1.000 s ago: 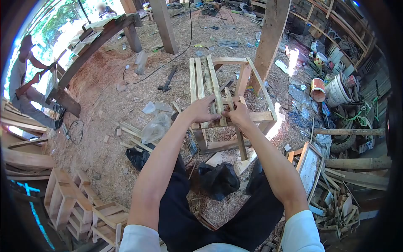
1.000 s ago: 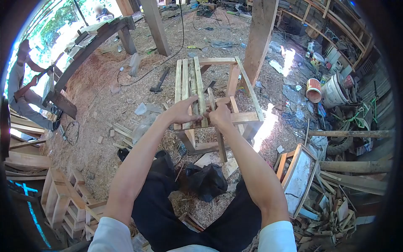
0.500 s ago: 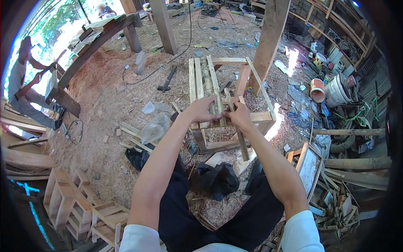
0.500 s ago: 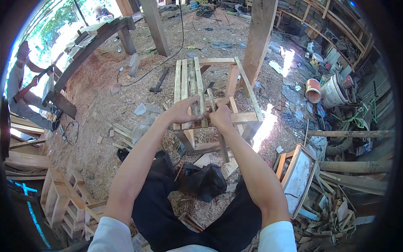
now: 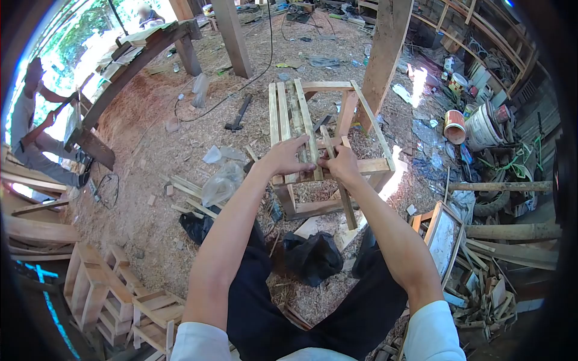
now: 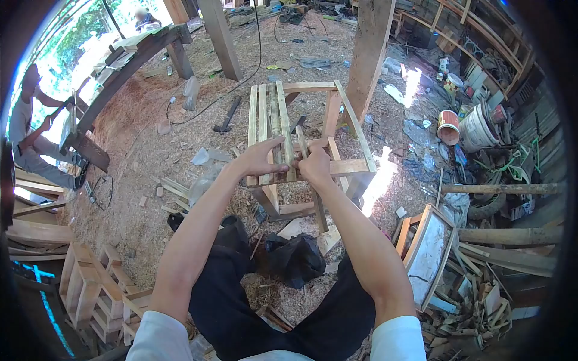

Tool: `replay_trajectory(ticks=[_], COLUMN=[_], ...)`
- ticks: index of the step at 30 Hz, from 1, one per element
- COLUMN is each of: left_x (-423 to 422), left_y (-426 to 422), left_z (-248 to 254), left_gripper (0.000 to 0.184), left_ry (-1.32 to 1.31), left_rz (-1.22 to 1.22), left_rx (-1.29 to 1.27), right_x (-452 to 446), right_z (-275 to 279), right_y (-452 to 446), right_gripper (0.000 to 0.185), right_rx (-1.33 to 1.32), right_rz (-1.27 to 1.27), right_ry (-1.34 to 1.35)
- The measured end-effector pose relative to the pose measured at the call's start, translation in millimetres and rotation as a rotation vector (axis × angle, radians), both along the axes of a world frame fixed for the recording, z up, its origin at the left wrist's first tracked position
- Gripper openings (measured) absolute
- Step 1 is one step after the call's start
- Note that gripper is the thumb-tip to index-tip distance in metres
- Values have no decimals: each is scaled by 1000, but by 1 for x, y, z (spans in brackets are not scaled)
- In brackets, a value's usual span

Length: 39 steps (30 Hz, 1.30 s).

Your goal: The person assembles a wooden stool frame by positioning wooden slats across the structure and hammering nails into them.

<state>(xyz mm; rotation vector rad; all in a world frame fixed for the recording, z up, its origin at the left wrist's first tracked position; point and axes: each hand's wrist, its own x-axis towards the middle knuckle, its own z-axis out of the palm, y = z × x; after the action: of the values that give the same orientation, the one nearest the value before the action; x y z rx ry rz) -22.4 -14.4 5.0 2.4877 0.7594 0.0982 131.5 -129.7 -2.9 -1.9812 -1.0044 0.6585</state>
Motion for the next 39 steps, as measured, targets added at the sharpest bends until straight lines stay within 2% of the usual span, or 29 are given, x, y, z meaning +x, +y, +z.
replay_trajectory(ticks=[4, 9, 11, 15, 18, 24, 26, 34, 39], left_x=[1, -3, -4, -5, -5, -6, -7, -7, -10], left_y=[1, 0, 1, -1, -1, -1, 0, -1, -1], left_z=[-4, 1, 2, 2, 8, 7, 8, 8, 12], left_gripper=[95, 96, 96, 95, 96, 95, 95, 94, 94], left_ry=[-10, -8, -10, -74, 5, -18, -14, -23, -36], left_rz=[-6, 2, 5, 1, 15, 11, 8, 1, 28], left_rx=[42, -36, -55, -14, -96, -90, -98, -74, -172], right_x=[2, 7, 13, 11, 10, 15, 16, 16, 12], right_z=[-3, -17, -37, -36, -34, -47, -49, -54, -42], right_y=[1, 7, 14, 15, 14, 20, 21, 27, 23], right_gripper=[30, 26, 35, 36, 37, 33, 31, 34, 36], right_rx=[-40, -17, 20, 9, 11, 9, 41, 70, 125], right_rz=[15, 41, 63, 51, 57, 52, 33, 61, 81], right_ry=[-7, 29, 201, 200, 206, 271, 383, 339, 384])
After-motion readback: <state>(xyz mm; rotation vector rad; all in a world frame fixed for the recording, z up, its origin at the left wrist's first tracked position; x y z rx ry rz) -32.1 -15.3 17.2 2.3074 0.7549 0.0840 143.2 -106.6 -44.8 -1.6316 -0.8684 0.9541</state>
